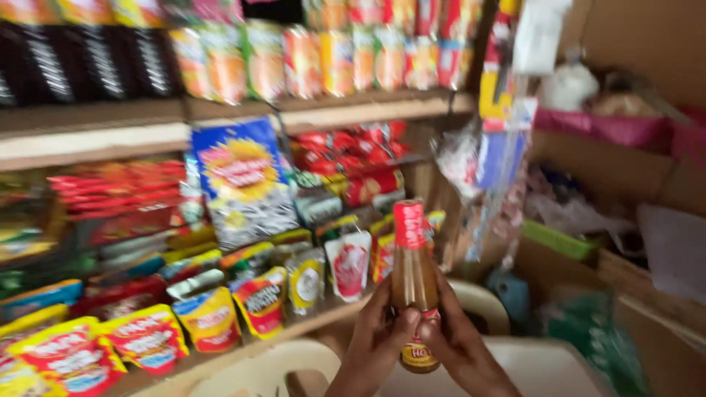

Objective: Organizing and restocking various grocery items such as bottles and cans on shelves in a store.

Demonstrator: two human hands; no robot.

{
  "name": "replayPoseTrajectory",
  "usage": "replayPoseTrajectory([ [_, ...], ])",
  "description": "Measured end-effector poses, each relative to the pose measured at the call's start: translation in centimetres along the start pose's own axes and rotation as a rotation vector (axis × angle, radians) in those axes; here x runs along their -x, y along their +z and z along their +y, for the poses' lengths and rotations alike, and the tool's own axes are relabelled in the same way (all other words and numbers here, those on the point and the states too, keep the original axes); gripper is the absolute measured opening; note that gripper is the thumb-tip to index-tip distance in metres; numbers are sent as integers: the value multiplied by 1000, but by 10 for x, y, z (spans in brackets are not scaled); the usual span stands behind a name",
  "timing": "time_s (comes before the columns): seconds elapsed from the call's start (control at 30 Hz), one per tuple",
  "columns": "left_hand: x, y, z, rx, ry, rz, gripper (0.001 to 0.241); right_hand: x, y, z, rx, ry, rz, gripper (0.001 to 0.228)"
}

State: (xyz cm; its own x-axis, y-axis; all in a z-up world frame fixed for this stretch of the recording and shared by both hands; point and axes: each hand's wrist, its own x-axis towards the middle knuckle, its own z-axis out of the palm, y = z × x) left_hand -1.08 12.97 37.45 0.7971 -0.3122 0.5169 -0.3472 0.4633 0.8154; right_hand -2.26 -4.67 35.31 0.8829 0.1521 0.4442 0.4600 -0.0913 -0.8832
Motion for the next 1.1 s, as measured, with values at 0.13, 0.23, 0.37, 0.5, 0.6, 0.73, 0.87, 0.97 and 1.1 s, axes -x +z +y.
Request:
replayPoseTrajectory([
  [0.13,-5,-23,66,-100,34,-33,67,-25,24,-20,-107,-95,-184,110],
  [0.23,-14,-52,105,-495,222,-52,67,-51,63,-59,-70,-345,-139,100],
  [0.37,-22,-78,170,-802,568,-104,72,-93,108,-83,-124,-486,-35,101],
  [0.5,-27,-93,236,-1006,614,61,78,-134,157,-141,-44,-682,-62,98],
  [0.6,-32,-109,293,-1054,674,103,85,-173,196,-174,-25,-735,-48,98],
  [0.73,-46,-147,355,-1242,941,171,87,-222,252,-228,-5,-915,-67,98],
  [0.87,-52,-180,415,-1268,624,291,81,-286,315,-256,-23,-905,-40,97],
  [0.97,-66,-220,443,-1455,705,426,79,-329,359,-270,221,-1054,167,74],
  [1.1,-74,-279,467,-1606,428,618,85,-358,417,-282,227,-783,43,57],
])
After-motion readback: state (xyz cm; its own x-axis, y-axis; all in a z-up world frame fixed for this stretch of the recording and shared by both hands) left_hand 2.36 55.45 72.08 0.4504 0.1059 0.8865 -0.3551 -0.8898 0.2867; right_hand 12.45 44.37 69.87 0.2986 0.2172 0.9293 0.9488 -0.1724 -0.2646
